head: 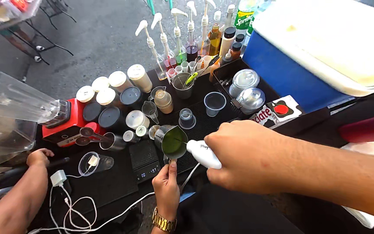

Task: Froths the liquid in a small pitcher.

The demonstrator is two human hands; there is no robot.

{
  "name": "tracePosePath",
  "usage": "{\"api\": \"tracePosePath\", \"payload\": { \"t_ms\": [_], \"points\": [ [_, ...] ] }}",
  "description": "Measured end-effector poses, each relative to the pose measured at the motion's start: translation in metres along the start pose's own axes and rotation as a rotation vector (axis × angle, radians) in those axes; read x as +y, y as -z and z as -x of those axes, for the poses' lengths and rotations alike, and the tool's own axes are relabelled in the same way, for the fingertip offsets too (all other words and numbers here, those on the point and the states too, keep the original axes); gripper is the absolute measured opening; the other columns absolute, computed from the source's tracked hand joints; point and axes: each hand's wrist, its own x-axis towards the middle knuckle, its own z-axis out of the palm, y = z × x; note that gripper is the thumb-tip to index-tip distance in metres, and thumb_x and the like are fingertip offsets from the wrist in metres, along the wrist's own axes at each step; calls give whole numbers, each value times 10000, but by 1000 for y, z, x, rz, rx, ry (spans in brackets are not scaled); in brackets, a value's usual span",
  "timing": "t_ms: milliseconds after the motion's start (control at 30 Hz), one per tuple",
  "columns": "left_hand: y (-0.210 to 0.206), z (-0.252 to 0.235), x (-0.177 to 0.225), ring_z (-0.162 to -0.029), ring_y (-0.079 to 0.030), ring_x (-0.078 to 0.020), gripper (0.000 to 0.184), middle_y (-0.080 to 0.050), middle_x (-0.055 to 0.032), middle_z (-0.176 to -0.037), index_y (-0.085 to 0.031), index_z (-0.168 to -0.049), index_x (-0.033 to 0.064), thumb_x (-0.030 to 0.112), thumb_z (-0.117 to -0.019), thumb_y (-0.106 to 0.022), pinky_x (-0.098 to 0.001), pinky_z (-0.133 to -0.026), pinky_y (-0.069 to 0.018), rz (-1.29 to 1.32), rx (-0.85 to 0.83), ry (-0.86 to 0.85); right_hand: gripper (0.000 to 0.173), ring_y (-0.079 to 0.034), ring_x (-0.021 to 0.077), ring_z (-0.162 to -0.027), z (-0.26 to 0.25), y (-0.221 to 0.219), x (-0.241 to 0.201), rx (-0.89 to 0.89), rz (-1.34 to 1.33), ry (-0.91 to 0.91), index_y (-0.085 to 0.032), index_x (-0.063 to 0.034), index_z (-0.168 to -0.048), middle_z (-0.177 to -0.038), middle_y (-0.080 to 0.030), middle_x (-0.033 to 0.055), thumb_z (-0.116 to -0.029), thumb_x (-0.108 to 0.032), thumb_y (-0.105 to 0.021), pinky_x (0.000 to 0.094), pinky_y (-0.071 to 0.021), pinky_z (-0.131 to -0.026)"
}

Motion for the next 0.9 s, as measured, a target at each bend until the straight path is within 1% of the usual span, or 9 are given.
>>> {"api": "tracePosePath", "payload": {
  "t_ms": [133, 233, 333, 367, 467, 567, 633, 733, 900],
  "points": [
    [-1, 3, -1, -625, -620, -15, 313, -691, 30, -704, -734, -780, 74, 206, -1012, -570, -197, -615, -521, -13, 4, -8, 260, -525, 113, -526, 2, 0, 0, -21, -9, -21, -602, -211, -693, -577, -517, -59, -833, -393, -725, 340, -378, -468],
    [-1, 5, 0, -648, -643, -16, 311, -725, 19, -740, -748, -801, 72, 211, -1016, -571, -200, -640, -534, -13, -1, 6, 262, -534, 115, -533, 4, 1, 0, -43, -22, -33, -600, -204, -692, -581, -524, -53, -840, -381, -725, 341, -384, -474],
    [-3, 5, 1, -631, -630, -19, 316, -700, 23, -711, -739, -784, 70, 212, -1014, -574, -201, -627, -529, -15, 4, 9, 269, -526, 111, -531, 4, 2, -1, -49, -14, -34, -598, -206, -685, -582, -521, -55, -841, -389, -719, 339, -375, -476],
    [-3, 5, 1, -655, -656, -22, 317, -722, 17, -732, -740, -785, 72, 212, -1014, -571, -205, -650, -549, -19, 0, 13, 274, -522, 112, -528, 5, 2, -1, -43, -8, -30, -597, -206, -685, -582, -516, -55, -840, -397, -717, 338, -372, -473],
    [-4, 4, 1, -660, -658, -29, 316, -717, 12, -733, -739, -793, 71, 213, -1016, -567, -215, -653, -554, -24, 4, -1, 279, -525, 121, -534, 3, -2, 1, -21, 3, -2, -596, -210, -689, -584, -512, -54, -831, -415, -721, 350, -373, -473],
    [-4, 2, 1, -707, -690, -41, 315, -750, -3, -783, -746, -802, 70, 217, -1016, -568, -229, -689, -570, -28, -5, 8, 219, -560, 135, -568, -1, -14, 10, 70, 2, 86, -642, -222, -725, -617, -548, -54, -800, -408, -730, 366, -393, -464],
    [-4, 1, 0, -719, -696, -40, 308, -757, -5, -796, -746, -805, 67, 208, -1014, -569, -226, -699, -574, -20, -2, 7, 255, -536, 123, -541, 1, -5, 3, 20, 7, 23, -608, -214, -693, -591, -526, -56, -825, -399, -725, 351, -380, -471],
    [-5, 0, -1, -671, -662, -25, 314, -731, 7, -753, -739, -786, 68, 197, -1013, -564, -214, -664, -553, -11, 8, 8, 285, -518, 113, -516, 1, 2, -2, -25, 14, -25, -583, -208, -665, -568, -510, -56, -838, -395, -713, 339, -368, -468],
    [-4, -2, -4, -797, -727, -62, 303, -779, -31, -859, -758, -837, 57, 196, -1017, -558, -247, -765, -590, 6, -7, 23, 260, -535, 117, -534, -2, 3, -5, -51, 9, -40, -604, -201, -684, -583, -526, -50, -836, -378, -719, 347, -385, -475]
  ]
}}
